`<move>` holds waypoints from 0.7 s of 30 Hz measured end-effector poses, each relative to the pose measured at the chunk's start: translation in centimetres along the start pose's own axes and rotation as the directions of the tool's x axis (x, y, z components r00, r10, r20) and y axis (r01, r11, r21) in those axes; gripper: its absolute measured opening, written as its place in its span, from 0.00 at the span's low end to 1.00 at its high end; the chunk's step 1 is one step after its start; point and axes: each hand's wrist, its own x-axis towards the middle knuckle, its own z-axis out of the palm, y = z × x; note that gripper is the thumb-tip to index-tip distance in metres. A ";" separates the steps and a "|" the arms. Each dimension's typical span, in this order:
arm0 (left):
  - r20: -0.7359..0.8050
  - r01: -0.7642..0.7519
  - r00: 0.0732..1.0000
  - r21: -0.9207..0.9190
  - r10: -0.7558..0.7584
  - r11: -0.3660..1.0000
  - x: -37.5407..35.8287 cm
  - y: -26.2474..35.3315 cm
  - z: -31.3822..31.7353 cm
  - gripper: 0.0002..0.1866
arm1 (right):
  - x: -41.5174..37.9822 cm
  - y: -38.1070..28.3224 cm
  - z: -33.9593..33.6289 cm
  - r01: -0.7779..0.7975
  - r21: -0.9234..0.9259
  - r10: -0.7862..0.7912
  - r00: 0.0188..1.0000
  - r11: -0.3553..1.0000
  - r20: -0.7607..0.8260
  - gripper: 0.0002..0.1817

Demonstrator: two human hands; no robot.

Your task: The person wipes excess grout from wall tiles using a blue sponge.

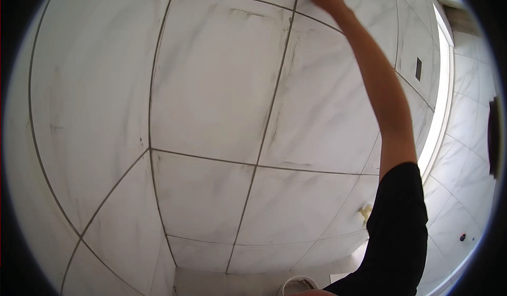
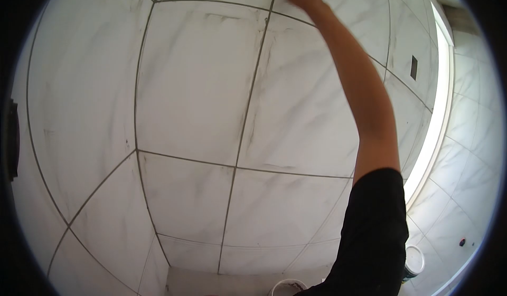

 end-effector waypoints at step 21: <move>-0.015 0.116 0.993 -0.139 -0.119 0.983 -4.6 -2.5 3.9 0.38 | 8.9 -16.5 1.9 0.384 0.403 -0.236 0.899 0.831 -0.369 0.10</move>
